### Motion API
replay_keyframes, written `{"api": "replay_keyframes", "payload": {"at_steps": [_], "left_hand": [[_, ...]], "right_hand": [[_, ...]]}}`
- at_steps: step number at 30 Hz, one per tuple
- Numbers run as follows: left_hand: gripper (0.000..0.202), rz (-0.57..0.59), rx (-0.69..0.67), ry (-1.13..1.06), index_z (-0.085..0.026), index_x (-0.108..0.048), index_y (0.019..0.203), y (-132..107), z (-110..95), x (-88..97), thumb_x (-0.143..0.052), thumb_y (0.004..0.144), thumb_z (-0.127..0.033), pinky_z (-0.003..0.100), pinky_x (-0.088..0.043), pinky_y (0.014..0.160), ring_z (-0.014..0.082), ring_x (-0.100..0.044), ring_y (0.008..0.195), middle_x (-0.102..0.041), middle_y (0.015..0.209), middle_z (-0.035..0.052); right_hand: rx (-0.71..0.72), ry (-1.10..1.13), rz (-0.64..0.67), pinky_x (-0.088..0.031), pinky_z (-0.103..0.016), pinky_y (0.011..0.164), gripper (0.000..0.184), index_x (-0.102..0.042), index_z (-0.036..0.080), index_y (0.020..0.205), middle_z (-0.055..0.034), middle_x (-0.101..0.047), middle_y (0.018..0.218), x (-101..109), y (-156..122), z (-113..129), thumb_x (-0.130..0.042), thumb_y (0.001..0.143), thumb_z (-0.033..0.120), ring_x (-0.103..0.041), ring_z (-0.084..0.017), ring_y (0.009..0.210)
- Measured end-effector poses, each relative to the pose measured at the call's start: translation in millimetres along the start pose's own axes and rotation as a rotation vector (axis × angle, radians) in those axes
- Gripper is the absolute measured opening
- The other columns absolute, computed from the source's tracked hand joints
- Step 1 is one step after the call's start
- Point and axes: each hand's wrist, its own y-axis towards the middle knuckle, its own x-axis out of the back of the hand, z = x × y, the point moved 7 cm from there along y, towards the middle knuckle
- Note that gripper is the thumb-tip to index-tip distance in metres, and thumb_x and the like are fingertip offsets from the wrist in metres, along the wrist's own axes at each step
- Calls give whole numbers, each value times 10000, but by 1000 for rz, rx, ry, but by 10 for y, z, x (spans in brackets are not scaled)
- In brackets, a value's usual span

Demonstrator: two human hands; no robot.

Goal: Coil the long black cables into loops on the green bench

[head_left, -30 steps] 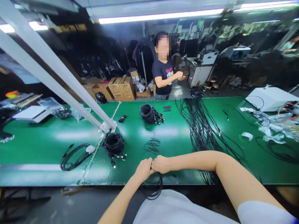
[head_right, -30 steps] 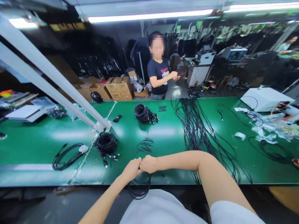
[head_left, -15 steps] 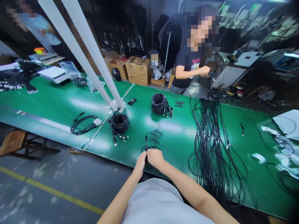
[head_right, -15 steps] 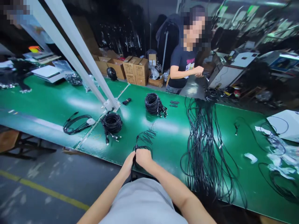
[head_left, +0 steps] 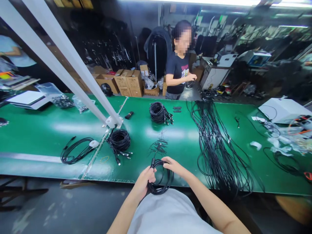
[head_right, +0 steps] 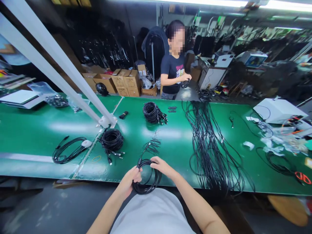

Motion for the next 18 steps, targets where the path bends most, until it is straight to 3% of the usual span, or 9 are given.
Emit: {"api": "replay_keyframes", "payload": {"at_steps": [2, 3, 5, 7, 10, 12, 15, 18], "left_hand": [[467, 10, -3, -80, -125, -579, 818, -79, -53, 46, -727, 725, -557, 214, -270, 525, 49, -225, 497, -251, 549, -103], [473, -13, -19, -76, -126, -584, 828, -107, -62, 112, -713, 734, -571, 217, -288, 532, 53, -239, 499, -259, 551, -100], [493, -103, -85, 43, -134, -601, 866, -142, -46, 302, -665, 759, -610, 233, -348, 566, 79, -336, 530, -343, 563, -75], [509, -225, -171, 276, -148, -617, 937, -164, 2, 505, -596, 797, -637, 268, -414, 633, 124, -456, 601, -469, 606, -35], [548, -425, -261, 576, -162, -599, 1149, -189, 74, 701, -455, 884, -620, 333, -478, 712, 181, -569, 660, -602, 696, 12], [567, -525, -336, 678, -162, -562, 1262, -218, 33, 702, -390, 924, -584, 365, -503, 788, 216, -641, 787, -677, 840, 67], [553, -560, -513, 781, -154, -566, 1296, -251, -187, 568, -373, 949, -539, 380, -446, 998, 245, -594, 1150, -660, 1197, 152], [518, -473, -599, 774, -156, -559, 1327, -166, -343, 557, -366, 973, -481, 367, -415, 1047, 222, -562, 1203, -614, 1305, 146]], "right_hand": [[-26, 331, 162, -510, -333, 849, 347, -529, 175, 1097, -33, -625, 916, -240, -21, 7, -583, 852, 414, -631, -145, 849], [-31, 429, 172, -528, -318, 767, 341, -519, 183, 1052, 13, -588, 785, -324, -28, 23, -567, 853, 455, -610, -124, 707], [-29, 431, 110, -490, -262, 576, 336, -497, 206, 984, 84, -472, 614, -430, -32, 59, -599, 818, 480, -484, -86, 493], [-8, 233, 60, -392, -226, 465, 326, -507, 223, 986, 97, -466, 590, -506, -24, 132, -665, 768, 408, -407, -73, 420], [78, -85, -62, -391, -237, 500, 264, -567, 235, 998, 46, -592, 739, -514, 10, 323, -648, 748, 255, -486, -92, 497], [169, -142, -177, -449, -258, 619, 197, -607, 235, 969, 10, -639, 862, -475, 14, 462, -590, 773, 229, -580, -131, 677], [174, 9, -266, -468, -271, 705, 216, -635, 228, 973, 6, -643, 859, -505, -6, 446, -616, 766, 286, -592, -151, 787], [-9, 369, -285, -465, -261, 627, 340, -612, 211, 1029, 54, -543, 669, -732, -40, 146, -664, 758, 410, -515, -111, 604]]}}
